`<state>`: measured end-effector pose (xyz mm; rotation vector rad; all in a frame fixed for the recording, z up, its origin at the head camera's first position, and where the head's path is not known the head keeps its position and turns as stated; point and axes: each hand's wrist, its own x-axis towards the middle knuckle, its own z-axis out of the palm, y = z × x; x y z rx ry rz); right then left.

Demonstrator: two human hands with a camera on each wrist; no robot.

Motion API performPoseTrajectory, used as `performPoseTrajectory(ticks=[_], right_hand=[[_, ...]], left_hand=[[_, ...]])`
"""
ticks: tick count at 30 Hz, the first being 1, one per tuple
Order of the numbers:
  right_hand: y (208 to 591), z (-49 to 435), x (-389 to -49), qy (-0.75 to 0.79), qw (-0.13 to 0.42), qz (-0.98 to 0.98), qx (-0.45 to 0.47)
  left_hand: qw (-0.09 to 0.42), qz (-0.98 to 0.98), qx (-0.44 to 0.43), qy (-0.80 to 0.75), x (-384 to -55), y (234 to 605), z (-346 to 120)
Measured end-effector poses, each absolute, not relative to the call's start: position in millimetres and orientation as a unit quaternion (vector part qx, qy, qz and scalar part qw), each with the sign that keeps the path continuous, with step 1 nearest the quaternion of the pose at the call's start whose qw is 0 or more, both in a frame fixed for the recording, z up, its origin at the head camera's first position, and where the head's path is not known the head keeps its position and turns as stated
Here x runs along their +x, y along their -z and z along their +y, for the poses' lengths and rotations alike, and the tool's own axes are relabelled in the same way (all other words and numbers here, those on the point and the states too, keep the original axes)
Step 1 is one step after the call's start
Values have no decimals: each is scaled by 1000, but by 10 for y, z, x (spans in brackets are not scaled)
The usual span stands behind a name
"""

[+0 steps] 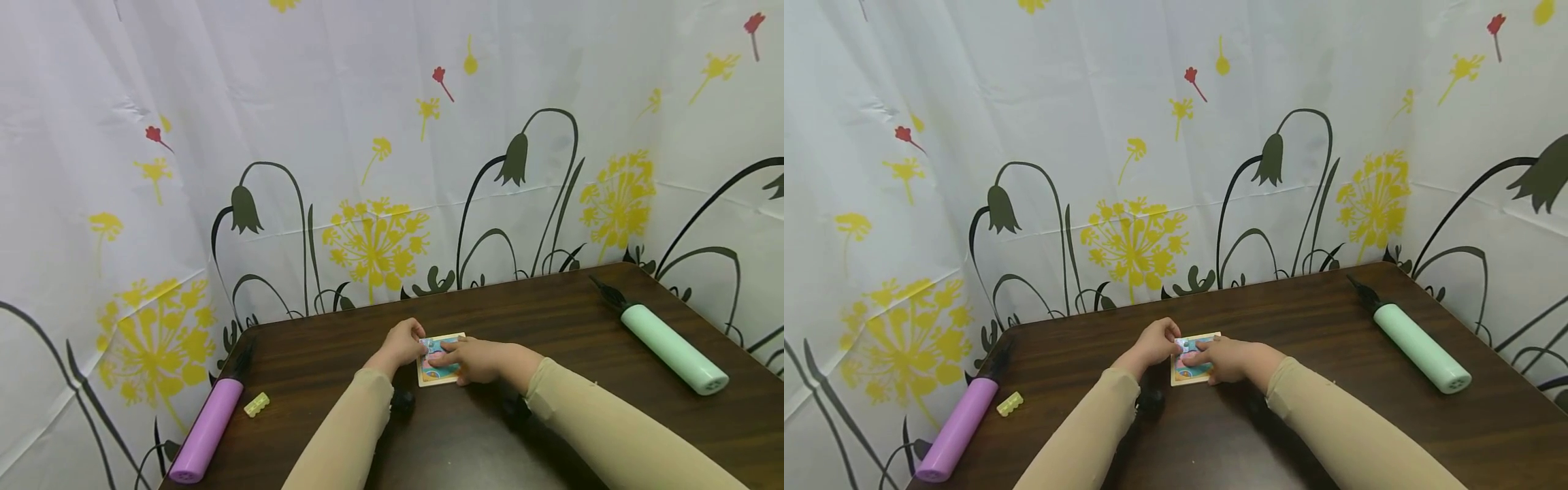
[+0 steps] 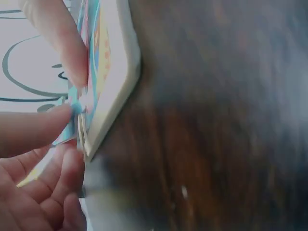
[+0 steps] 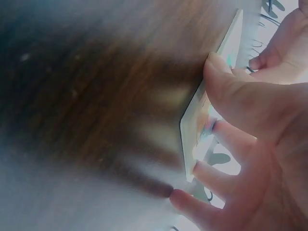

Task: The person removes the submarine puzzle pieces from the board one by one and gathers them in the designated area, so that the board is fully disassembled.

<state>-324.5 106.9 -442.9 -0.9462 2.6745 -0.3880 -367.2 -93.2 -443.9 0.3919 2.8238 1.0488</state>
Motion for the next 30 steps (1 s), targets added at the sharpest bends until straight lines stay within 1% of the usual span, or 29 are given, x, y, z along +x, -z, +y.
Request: performPoseTrajectory(ticks=[4, 7, 10, 14, 17, 22, 25, 30], right_hand=[[4421, 1068, -3242, 129, 133, 925, -331], [4419, 1060, -3236, 133, 135, 925, -330], [4419, 1052, -3232, 141, 137, 924, -328], [4421, 1056, -3231, 142, 141, 925, -323], [4426, 1062, -3228, 141, 144, 925, -322], [4437, 1074, -3231, 143, 142, 925, -323], [4438, 1081, -3231, 145, 143, 924, -324], [4436, 1075, -3223, 146, 145, 922, -328]], left_hand=[[35, 920, 121, -372, -3687, 4437, -936], [16, 912, 103, -397, -3708, 4411, -1022], [0, 903, 79, -422, -3727, 4357, -1220], [-8, 902, 50, -428, -3734, 4292, -1645], [3, 905, 26, -425, -3715, 4269, -2027], [53, 905, -19, -421, -3623, 4232, -2576], [80, 909, -36, -408, -3558, 4231, -2785], [99, 907, -55, -406, -3496, 4302, -2965]])
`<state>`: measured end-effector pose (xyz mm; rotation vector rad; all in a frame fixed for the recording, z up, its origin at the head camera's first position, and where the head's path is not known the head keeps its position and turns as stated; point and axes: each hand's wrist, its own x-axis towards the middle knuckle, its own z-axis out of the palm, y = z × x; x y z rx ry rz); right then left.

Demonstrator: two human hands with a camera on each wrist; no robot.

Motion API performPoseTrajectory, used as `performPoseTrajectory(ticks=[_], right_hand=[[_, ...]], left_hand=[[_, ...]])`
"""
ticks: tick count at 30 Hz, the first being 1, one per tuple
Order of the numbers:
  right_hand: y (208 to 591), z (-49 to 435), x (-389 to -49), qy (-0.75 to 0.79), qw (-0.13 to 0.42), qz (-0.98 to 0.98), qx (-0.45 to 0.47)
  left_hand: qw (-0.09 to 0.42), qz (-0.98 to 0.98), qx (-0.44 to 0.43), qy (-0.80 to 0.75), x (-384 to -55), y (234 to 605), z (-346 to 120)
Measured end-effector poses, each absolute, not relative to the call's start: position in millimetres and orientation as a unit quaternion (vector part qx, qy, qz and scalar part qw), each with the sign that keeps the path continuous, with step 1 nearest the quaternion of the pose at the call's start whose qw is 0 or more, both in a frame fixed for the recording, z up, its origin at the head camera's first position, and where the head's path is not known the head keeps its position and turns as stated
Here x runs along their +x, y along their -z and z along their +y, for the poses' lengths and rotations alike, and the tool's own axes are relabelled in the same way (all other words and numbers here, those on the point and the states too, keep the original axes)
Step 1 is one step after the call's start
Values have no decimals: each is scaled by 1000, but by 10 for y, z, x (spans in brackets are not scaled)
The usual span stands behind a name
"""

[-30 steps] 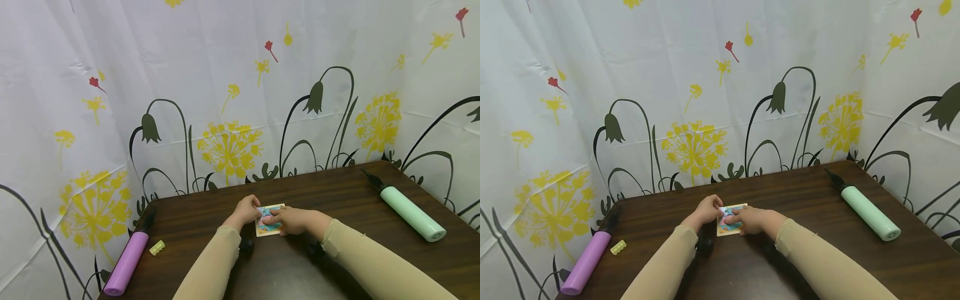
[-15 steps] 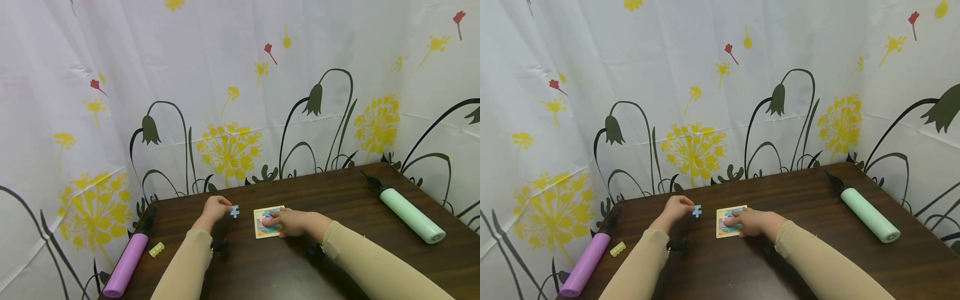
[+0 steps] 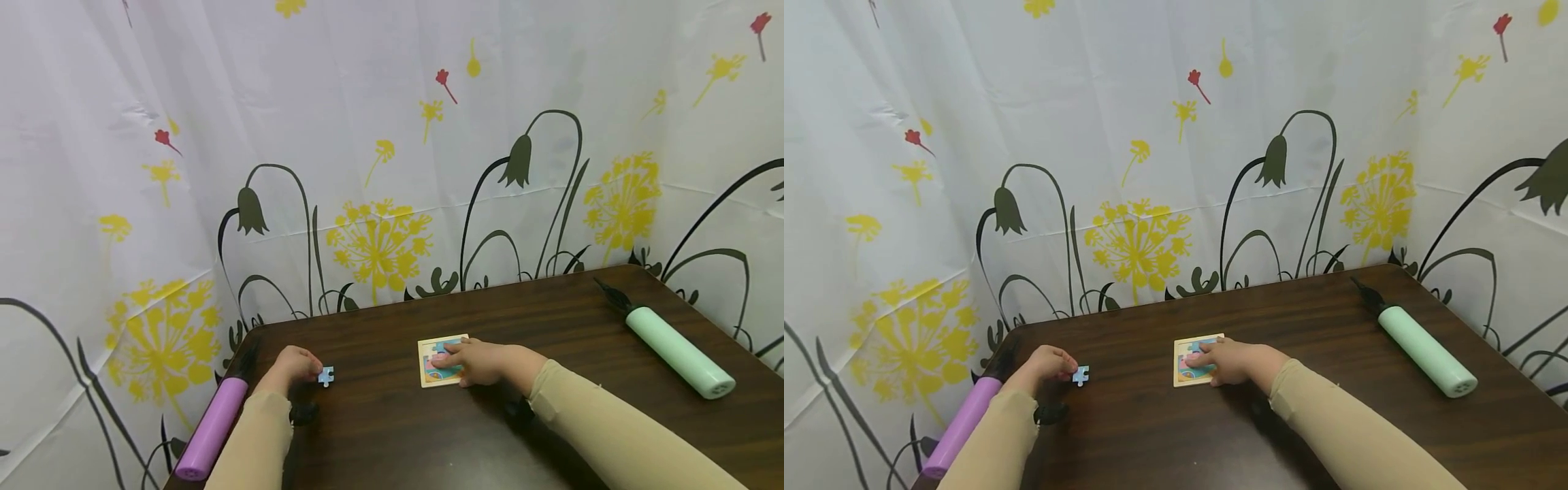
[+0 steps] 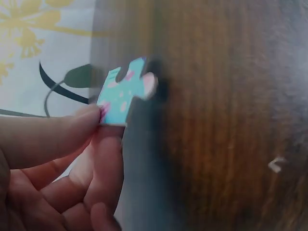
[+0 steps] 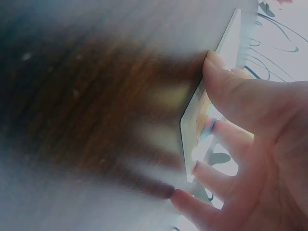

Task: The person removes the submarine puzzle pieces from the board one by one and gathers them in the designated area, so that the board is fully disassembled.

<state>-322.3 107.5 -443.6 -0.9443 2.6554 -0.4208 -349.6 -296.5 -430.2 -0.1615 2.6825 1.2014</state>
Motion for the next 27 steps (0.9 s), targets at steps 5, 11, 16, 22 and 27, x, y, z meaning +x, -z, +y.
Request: performPoseTrajectory(ticks=[5, 11, 16, 22, 27], right_hand=[[4453, 1076, -3238, 144, 147, 922, -328], [4474, 1076, -3257, 143, 153, 926, -313], [4453, 1085, -3251, 143, 156, 926, -312], [4422, 1092, -3223, 141, 160, 928, -305], [4434, 1087, -3226, 138, 161, 929, -304]], left_hand=[[92, 914, -53, -391, -3522, 4402, -2984], [77, 931, -47, -355, -3537, 4429, -2904], [54, 937, -38, -344, -3501, 4237, -2676], [19, 940, 10, -341, -3549, 3999, -2123], [28, 934, 48, -353, -3595, 4047, -1594]])
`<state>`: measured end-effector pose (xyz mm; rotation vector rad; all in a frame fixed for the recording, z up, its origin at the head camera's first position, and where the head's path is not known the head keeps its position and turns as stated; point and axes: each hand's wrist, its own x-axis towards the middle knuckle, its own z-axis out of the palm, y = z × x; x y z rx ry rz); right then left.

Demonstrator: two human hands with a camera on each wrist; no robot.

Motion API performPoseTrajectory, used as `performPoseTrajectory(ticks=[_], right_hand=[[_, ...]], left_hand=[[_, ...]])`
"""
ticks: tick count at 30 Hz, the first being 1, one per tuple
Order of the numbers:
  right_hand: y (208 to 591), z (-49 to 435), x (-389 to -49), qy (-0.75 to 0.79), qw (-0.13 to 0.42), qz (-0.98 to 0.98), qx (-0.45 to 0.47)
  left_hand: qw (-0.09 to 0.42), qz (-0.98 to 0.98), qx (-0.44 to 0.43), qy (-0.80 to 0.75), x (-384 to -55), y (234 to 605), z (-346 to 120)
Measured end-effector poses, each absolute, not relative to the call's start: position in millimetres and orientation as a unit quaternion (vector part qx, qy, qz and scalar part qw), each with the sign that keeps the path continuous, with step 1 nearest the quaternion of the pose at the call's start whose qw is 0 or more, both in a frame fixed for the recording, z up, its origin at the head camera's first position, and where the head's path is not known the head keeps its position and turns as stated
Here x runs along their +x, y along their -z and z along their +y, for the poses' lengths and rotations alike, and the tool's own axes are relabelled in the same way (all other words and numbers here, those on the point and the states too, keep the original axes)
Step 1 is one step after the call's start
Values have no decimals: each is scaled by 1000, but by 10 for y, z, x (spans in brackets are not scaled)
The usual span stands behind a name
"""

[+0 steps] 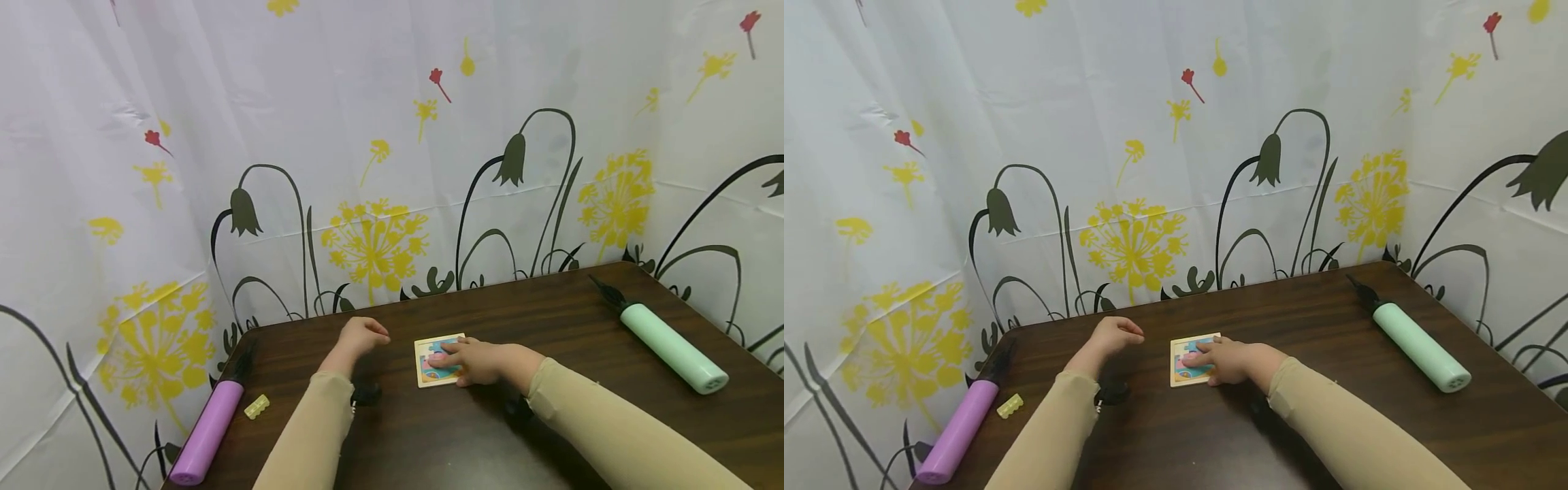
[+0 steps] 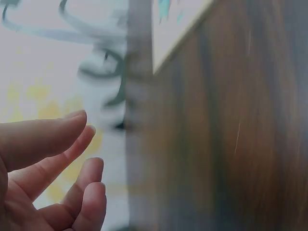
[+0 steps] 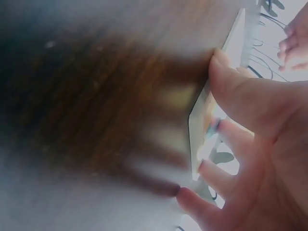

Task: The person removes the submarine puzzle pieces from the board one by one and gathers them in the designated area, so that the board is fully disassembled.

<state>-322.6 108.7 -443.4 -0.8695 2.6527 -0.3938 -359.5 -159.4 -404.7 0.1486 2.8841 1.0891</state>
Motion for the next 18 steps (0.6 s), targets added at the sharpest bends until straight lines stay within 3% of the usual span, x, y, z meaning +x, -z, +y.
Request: performPoseTrajectory(ticks=[7, 18], right_hand=[[4443, 1094, -3234, 159, 164, 931, -285], [4493, 1122, -3225, 156, 163, 931, -287]], left_hand=[[70, 941, 61, -325, -3592, 4250, -988], [62, 955, 31, -289, -3569, 4364, -687]])
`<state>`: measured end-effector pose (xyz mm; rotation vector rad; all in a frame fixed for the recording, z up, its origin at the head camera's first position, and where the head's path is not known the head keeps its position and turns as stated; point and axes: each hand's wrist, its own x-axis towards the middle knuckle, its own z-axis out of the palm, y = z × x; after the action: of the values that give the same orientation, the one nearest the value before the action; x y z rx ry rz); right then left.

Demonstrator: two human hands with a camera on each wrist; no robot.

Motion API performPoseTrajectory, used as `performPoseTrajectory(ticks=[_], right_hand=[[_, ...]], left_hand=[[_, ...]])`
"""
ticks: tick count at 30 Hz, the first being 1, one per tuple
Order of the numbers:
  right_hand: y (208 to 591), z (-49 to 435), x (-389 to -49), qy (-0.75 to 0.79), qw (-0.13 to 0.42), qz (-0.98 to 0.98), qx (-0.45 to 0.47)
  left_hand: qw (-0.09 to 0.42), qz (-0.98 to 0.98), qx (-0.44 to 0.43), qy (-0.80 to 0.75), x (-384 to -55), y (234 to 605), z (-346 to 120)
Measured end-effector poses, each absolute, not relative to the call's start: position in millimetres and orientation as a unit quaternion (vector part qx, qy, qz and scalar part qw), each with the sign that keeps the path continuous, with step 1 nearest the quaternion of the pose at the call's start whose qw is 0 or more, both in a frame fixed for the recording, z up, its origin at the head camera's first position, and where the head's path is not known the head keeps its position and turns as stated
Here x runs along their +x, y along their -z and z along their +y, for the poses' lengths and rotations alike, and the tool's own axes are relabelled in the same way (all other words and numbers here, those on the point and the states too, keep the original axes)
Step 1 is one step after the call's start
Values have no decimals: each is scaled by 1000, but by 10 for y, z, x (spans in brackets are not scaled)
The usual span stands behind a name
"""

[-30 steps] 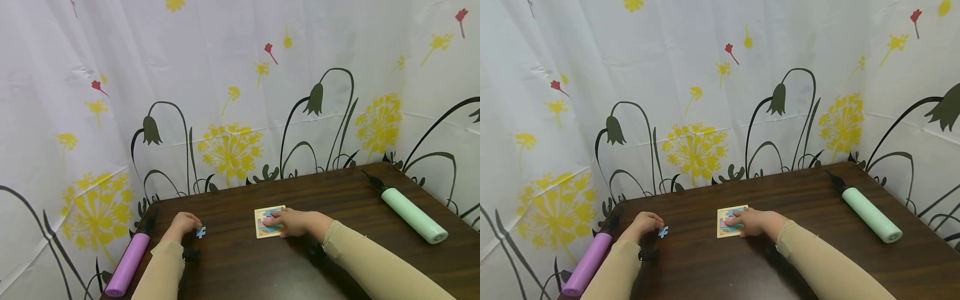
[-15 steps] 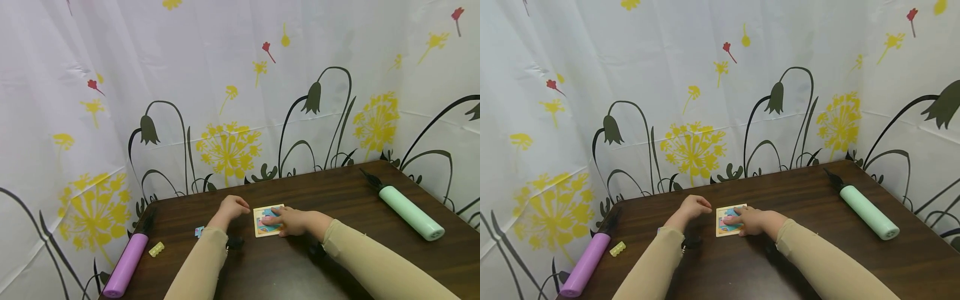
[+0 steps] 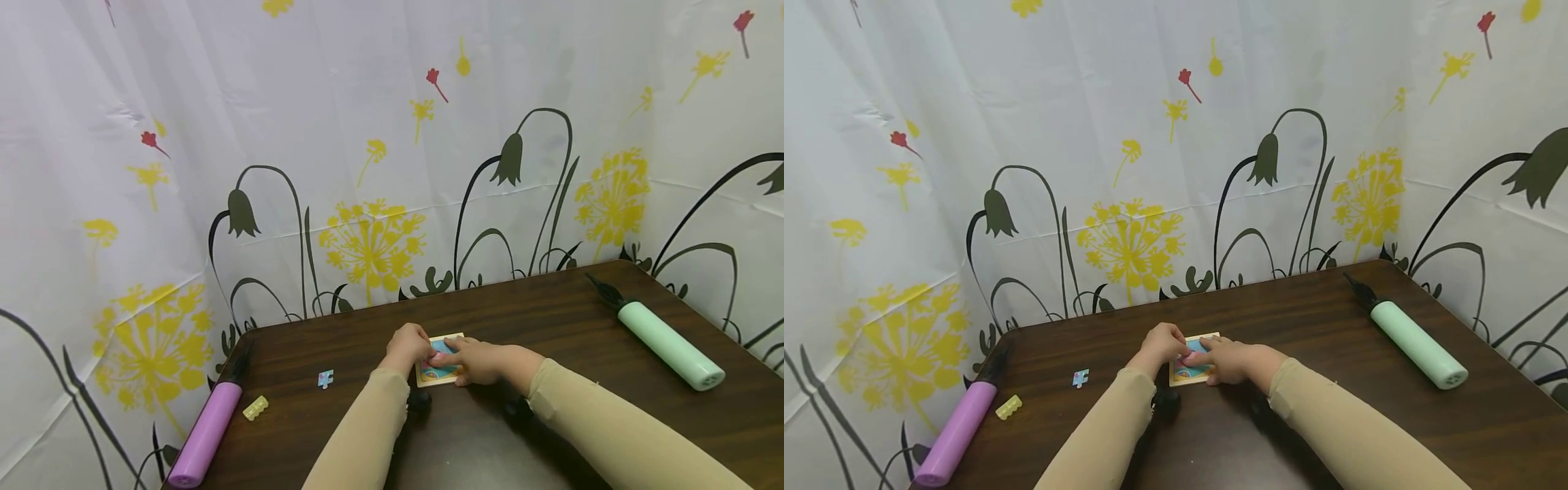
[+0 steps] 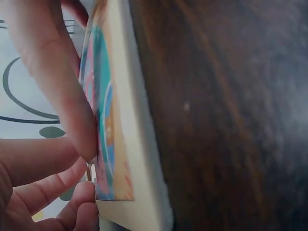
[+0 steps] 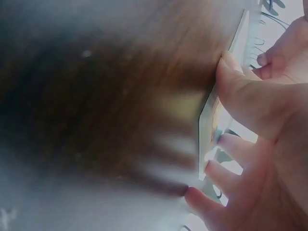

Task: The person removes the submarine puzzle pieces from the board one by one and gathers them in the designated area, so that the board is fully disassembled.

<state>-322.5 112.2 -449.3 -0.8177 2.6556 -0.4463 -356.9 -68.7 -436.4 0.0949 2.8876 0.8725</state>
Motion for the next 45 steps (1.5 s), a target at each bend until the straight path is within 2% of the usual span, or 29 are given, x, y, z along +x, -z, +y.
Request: performPoseTrajectory(ticks=[12, 32, 38, 45], right_hand=[[4566, 1168, -3131, 153, 108, 943, -276], [4519, 1147, -3105, 141, 118, 943, -277], [4532, 1135, -3115, 137, 112, 944, -278], [4540, 1149, -3118, 133, 105, 945, -279]], left_hand=[[69, 957, 32, -278, -3571, 4380, -664], [18, 902, 47, -428, -3622, 4481, -812], [-15, 886, 44, -461, -3633, 4309, -1116], [-30, 904, 24, -425, -3618, 4045, -1771]])
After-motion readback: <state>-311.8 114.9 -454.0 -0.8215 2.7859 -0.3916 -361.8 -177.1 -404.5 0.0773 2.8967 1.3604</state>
